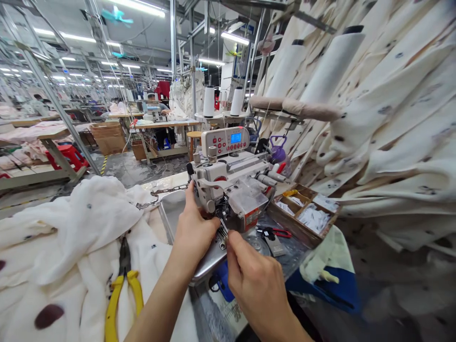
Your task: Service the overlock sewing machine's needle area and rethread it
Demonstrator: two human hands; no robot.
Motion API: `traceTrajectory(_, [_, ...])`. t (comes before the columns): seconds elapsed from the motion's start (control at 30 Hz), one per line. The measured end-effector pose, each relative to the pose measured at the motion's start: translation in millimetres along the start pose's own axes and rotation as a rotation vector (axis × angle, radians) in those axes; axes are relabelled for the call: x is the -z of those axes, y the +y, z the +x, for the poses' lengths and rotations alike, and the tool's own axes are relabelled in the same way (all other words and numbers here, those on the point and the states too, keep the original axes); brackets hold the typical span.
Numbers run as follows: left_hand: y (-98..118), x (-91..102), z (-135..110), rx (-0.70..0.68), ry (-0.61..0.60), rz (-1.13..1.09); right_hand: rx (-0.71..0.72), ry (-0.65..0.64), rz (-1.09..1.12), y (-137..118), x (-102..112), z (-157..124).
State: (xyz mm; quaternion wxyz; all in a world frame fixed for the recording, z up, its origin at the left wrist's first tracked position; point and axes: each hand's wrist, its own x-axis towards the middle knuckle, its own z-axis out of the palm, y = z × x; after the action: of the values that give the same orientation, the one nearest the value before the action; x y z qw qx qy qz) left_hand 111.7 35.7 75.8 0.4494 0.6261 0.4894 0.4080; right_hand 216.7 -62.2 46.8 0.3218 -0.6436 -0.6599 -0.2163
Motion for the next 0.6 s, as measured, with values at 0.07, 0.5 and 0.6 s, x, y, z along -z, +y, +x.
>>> traceTrajectory(0.07, [0.2,-2.4,-2.1,-0.019,0.035,0.050,0.002,0.003,-0.004,0.4,-0.2,-0.1])
traceTrajectory(0.5, [4.7,-4.0,-4.3,0.003,0.072,0.137,0.023,0.042,-0.021,2.7,-2.4,-2.7])
traceTrajectory(0.6, [5.2,-3.2,-4.2,0.035,0.067,0.136,0.042,0.031,-0.026,5.4,-8.0,-6.8])
